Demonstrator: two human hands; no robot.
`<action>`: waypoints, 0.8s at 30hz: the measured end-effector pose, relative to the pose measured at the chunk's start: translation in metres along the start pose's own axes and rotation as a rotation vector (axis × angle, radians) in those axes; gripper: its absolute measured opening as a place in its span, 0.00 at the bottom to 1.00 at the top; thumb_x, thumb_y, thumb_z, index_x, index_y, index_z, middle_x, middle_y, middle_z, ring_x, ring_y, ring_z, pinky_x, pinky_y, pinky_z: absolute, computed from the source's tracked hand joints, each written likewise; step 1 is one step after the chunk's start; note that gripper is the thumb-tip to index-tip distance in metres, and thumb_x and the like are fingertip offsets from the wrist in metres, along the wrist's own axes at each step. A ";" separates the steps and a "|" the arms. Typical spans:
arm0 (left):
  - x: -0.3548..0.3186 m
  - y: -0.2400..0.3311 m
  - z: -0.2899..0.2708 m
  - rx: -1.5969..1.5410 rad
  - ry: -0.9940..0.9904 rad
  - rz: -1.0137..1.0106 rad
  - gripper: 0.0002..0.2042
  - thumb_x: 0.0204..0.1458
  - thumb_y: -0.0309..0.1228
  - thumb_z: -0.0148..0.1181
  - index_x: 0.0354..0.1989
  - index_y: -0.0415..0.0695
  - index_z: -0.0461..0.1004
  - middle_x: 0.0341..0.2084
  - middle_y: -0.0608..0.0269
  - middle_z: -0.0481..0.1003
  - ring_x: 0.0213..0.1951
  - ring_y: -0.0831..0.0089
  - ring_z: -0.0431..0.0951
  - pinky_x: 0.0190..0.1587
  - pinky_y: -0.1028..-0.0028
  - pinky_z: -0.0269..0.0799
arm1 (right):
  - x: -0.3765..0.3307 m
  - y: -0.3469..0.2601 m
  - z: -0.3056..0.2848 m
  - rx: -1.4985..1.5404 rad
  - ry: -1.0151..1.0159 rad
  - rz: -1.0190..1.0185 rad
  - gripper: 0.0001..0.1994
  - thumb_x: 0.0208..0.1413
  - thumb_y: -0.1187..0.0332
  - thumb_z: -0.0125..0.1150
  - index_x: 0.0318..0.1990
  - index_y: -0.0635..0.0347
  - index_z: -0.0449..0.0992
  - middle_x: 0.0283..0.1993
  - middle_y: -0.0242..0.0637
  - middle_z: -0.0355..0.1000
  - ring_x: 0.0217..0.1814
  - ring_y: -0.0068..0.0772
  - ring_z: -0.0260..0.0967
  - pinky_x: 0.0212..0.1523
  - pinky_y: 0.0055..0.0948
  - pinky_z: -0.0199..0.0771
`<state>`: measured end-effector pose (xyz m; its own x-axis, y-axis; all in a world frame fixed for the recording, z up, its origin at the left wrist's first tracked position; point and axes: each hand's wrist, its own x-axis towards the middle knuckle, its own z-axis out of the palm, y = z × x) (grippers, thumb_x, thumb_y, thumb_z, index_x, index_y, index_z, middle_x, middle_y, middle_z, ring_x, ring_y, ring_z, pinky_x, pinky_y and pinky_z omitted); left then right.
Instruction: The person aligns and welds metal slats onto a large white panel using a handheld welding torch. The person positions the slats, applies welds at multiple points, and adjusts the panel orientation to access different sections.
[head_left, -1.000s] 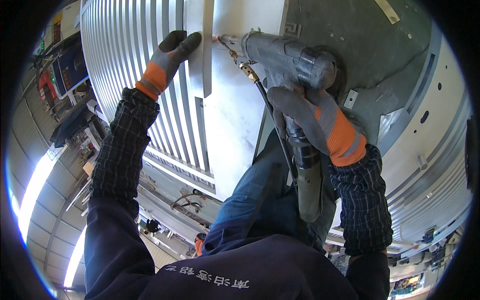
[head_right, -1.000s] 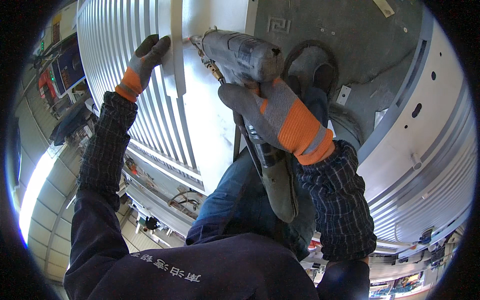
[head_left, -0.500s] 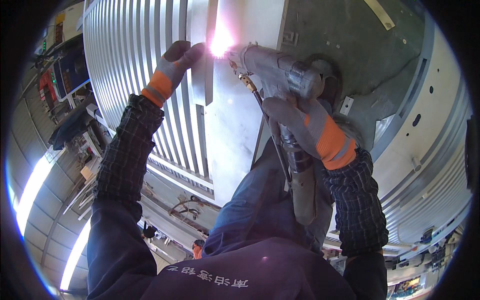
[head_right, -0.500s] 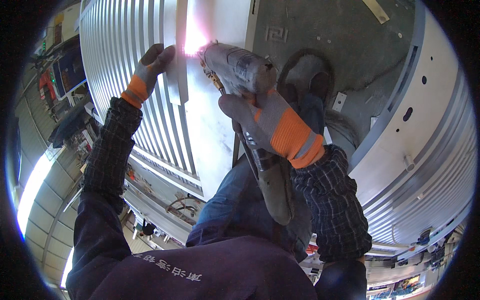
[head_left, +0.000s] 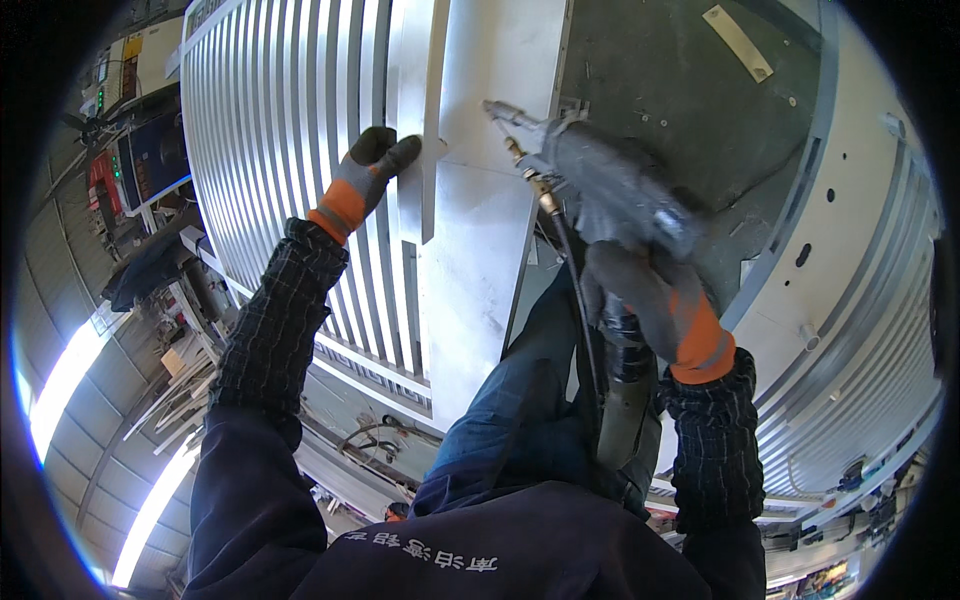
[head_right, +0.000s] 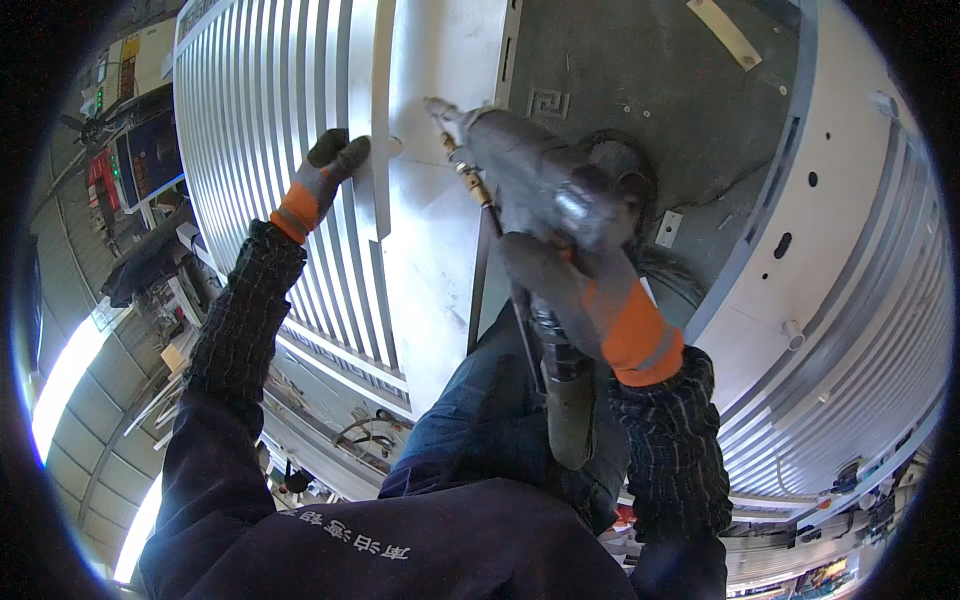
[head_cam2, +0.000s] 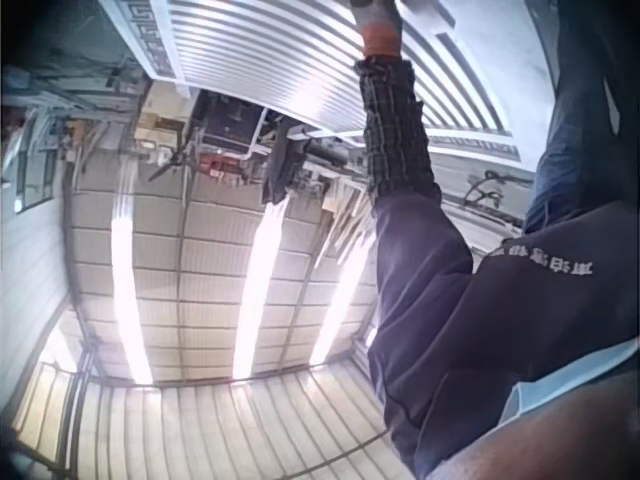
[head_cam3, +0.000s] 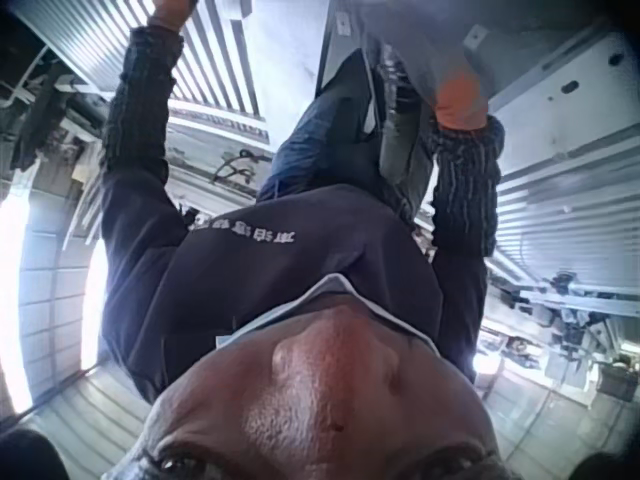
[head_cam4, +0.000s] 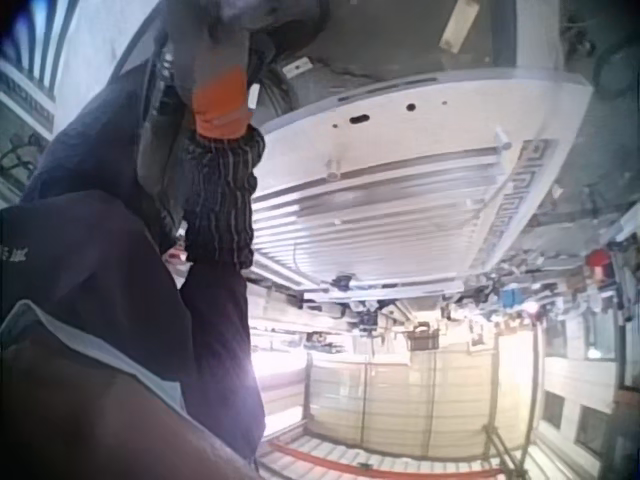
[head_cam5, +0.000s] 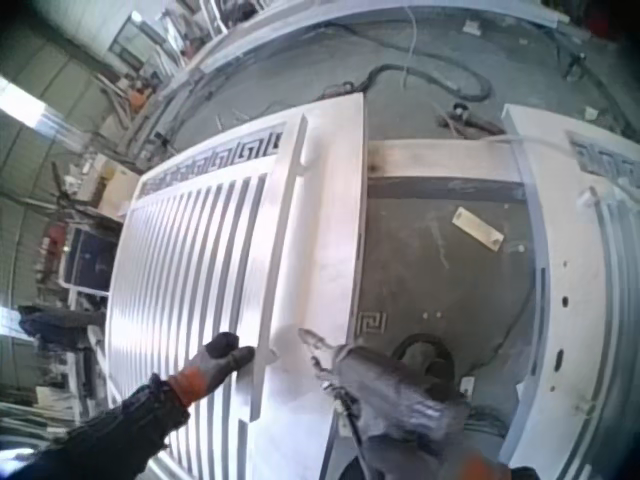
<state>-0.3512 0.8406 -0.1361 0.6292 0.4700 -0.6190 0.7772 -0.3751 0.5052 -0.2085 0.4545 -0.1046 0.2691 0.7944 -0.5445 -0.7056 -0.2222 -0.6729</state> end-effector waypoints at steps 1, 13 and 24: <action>0.001 -0.003 -0.001 -0.003 -0.016 -0.010 0.37 0.50 0.63 0.66 0.53 0.41 0.73 0.41 0.50 0.77 0.49 0.55 0.77 0.58 0.58 0.73 | -0.009 -0.005 -0.010 0.017 -0.016 -0.007 0.19 0.67 0.61 0.60 0.59 0.64 0.72 0.50 0.41 0.75 0.48 0.32 0.76 0.46 0.31 0.80; 0.039 0.109 -0.034 -0.063 0.175 0.030 0.45 0.52 0.58 0.67 0.71 0.40 0.58 0.60 0.43 0.70 0.63 0.50 0.70 0.67 0.56 0.66 | -0.004 -0.095 -0.099 -0.340 0.187 -0.280 0.15 0.67 0.62 0.57 0.57 0.56 0.71 0.45 0.34 0.75 0.44 0.28 0.77 0.52 0.26 0.80; 0.167 0.198 -0.037 -0.225 0.227 0.113 0.47 0.48 0.58 0.72 0.67 0.34 0.64 0.60 0.40 0.71 0.62 0.54 0.72 0.65 0.62 0.67 | 0.055 -0.180 -0.144 -0.123 0.175 -0.272 0.14 0.67 0.61 0.58 0.53 0.59 0.73 0.39 0.31 0.72 0.39 0.22 0.71 0.41 0.25 0.74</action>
<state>-0.0920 0.8744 -0.1172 0.6744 0.6110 -0.4145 0.6660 -0.2611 0.6988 0.0275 0.4573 -0.0855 0.5526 0.7273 -0.4070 -0.5109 -0.0903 -0.8549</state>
